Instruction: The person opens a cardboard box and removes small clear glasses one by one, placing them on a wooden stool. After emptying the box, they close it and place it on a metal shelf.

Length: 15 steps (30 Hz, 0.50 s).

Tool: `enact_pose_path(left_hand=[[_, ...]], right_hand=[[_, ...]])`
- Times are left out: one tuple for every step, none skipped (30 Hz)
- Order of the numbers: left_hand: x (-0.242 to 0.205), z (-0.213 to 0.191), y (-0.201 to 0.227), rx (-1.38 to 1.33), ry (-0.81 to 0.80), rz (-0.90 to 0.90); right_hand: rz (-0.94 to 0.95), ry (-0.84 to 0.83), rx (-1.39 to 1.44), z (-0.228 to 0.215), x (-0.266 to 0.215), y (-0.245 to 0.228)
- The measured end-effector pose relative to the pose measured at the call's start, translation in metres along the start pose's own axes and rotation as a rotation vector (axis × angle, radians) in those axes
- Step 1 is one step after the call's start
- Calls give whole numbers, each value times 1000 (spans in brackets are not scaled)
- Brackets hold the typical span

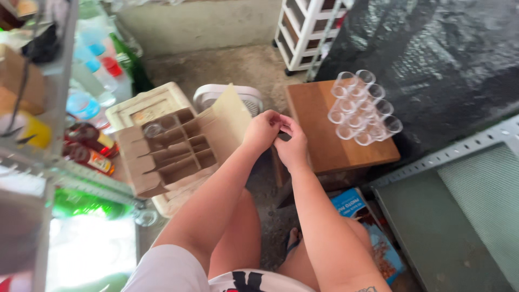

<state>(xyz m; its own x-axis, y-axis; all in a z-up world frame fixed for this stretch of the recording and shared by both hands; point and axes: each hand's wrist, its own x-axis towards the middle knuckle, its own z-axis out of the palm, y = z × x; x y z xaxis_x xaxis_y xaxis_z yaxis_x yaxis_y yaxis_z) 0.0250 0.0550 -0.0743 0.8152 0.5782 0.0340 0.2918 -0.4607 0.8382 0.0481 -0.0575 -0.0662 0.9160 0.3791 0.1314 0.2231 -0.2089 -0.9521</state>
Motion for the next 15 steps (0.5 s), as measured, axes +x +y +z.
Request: enact_pose_path(left_hand=[[-8, -16, -5, 3, 16, -16], [-16, -31, -10, -29, 12, -54], [-23, -47, -14, -62, 8, -91], [-32, -63, -17, -58, 22, -103], [-41, -78, -19, -68, 41, -143], [-50, -93, -21, -79, 59, -182], [-56, -105, -26, -76, 71, -192], [-63, -116, -30, -87, 96, -217], [-69, -126, -35, -99, 121, -241], [-70, -133, -46, -97, 128, -249], [-71, -140, -58, -98, 157, -262], [-71, -145, -68, -100, 182, -272], [-74, -153, -73, -98, 186, -278], [-76, -160, -78, -101, 204, -297], [-78, -168, -82, -104, 222, -316]], right_hand=[[-1, -23, 4, 9, -5, -7], [4, -66, 0, 17, -10, -14], [9, -109, -5, 26, -15, -22], [8, -128, 1, 37, -21, -28], [-7, -157, 7, 47, -28, -34], [-21, -184, 13, 58, -34, -40], [-22, -200, 18, 70, -37, -40], [-27, -227, 28, 81, -40, -41], [-31, -255, 37, 92, -43, -41], [-31, -266, 40, 102, -48, -47], [-95, -287, -40, 113, -53, -52], [-160, -305, -121, 121, -57, -57], [-159, -312, -119, 130, -58, -57], [-216, -321, -146, 138, -59, -58], [-273, -330, -172, 147, -59, -58]])
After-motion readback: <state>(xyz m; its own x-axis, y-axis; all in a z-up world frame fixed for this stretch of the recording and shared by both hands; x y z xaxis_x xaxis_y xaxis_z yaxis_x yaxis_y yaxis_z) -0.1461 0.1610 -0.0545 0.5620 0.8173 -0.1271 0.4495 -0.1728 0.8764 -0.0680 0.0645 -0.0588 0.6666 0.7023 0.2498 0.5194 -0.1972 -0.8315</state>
